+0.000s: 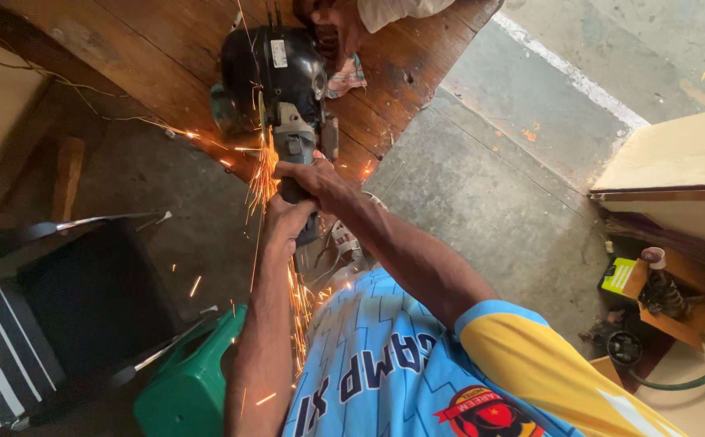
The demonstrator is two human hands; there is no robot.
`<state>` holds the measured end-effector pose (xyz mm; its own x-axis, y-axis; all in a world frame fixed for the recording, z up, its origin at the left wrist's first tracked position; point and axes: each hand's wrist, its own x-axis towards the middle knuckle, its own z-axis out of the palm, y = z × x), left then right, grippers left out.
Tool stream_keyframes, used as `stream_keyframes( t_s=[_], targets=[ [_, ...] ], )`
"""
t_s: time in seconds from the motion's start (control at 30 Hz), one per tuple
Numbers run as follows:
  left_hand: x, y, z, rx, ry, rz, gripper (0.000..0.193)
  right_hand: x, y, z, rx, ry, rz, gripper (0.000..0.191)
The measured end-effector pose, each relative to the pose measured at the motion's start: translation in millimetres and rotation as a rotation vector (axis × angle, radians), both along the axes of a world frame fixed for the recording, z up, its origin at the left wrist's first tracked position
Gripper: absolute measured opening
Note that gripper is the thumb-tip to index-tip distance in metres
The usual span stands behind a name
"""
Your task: The person uses an angle grinder to cut and smooth a metal motor housing, producing sparks. They then use a hammer to tap the housing and later a scraper to clean the interior of the motor assembly. The person handles the motor housing, a rag, and tools throughout the process.
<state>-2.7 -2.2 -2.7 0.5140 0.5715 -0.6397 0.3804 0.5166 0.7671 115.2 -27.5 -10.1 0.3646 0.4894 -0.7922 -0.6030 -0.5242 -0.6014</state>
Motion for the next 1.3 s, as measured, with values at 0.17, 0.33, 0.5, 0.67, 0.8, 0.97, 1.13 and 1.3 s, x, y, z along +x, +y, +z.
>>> stream_keyframes(
  t_s=[0.17, 0.33, 0.5, 0.67, 0.8, 0.97, 1.13, 1.3],
  targets=[
    [0, 0, 2, 0.055, 0.074, -0.021, 0.041, -2, 0, 10, -0.026, 0.008, -0.018, 0.053],
    [-2, 2, -5, 0.057, 0.090, -0.021, 0.049, -2, -1, 7, 0.009, 0.004, -0.017, 0.052],
    [-5, 1, -22, 0.032, 0.163, -0.020, 0.057, -4, 0, -3, -0.040, 0.010, 0.007, 0.050],
    [-4, 1, -34, 0.159, 0.064, -0.017, 0.066, -4, 2, -7, -0.023, 0.009, -0.026, 0.051],
    [-6, 2, -27, 0.104, 0.098, -0.039, 0.063, -3, 2, -7, -0.062, -0.015, -0.017, 0.051],
    [-3, -1, -14, 0.099, 0.034, 0.005, 0.059, -4, 1, -6, -0.023, 0.003, -0.036, 0.052],
    [-2, 1, -15, 0.041, 0.100, -0.005, 0.052, -3, 2, -5, -0.018, 0.005, -0.021, 0.051],
    [-6, 0, -26, 0.071, 0.021, -0.011, 0.052, -5, 0, -4, 0.003, 0.034, -0.027, 0.044]
  ],
)
